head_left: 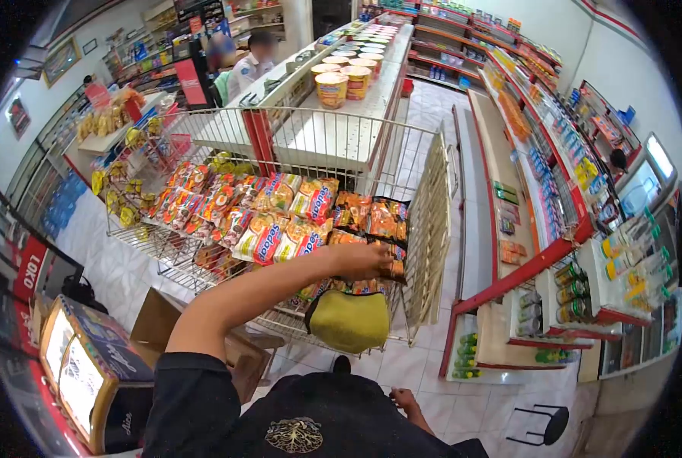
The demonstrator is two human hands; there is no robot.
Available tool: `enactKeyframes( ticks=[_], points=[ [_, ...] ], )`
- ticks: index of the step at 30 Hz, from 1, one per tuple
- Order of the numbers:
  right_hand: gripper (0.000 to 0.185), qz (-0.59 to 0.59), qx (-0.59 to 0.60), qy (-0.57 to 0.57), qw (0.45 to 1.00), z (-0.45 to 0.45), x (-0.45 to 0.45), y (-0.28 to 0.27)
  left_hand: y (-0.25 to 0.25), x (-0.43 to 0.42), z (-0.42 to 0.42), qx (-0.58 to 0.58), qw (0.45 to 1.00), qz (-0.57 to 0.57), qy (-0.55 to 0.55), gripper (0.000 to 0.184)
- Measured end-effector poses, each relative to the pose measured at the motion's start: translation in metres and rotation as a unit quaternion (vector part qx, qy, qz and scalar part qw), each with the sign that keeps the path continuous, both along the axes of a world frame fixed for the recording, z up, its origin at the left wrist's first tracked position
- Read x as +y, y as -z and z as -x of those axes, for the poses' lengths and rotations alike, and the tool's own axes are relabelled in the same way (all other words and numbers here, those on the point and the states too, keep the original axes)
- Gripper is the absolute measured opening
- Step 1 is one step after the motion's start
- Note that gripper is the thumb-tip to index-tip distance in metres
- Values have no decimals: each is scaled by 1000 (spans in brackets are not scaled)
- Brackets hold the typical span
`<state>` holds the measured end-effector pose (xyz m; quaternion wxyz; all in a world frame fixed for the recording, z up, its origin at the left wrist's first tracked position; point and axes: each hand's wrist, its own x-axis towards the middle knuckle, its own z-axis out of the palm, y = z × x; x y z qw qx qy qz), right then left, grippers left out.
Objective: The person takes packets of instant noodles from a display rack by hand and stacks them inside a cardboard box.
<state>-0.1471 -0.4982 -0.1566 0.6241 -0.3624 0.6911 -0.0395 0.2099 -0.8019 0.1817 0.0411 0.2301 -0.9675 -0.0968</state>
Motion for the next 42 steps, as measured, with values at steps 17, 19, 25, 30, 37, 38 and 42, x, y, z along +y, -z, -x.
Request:
enactKeyframes(
  ticks=[17,19,25,30,37,38,42],
  points=[
    [42,17,-56,133,989,4,-59,2,18,-73,17,241,950,81,-182,38],
    [42,16,-60,145,988,3,-50,7,22,-73,32,335,876,27,-347,45],
    [43,-29,-45,113,992,-11,-18,-9,29,-99,33,289,787,-57,-542,64],
    [44,-29,-59,102,993,-9,-20,4,18,-108,25,244,742,-297,-549,73],
    [42,-23,-71,174,982,5,-54,36,4,-97,49,250,735,-168,-608,73],
    [42,-22,-71,172,982,4,-59,31,3,-97,48,243,741,-160,-606,74],
    [40,0,-68,172,983,7,-78,21,1,-99,46,237,751,-155,-596,80]
  ],
)
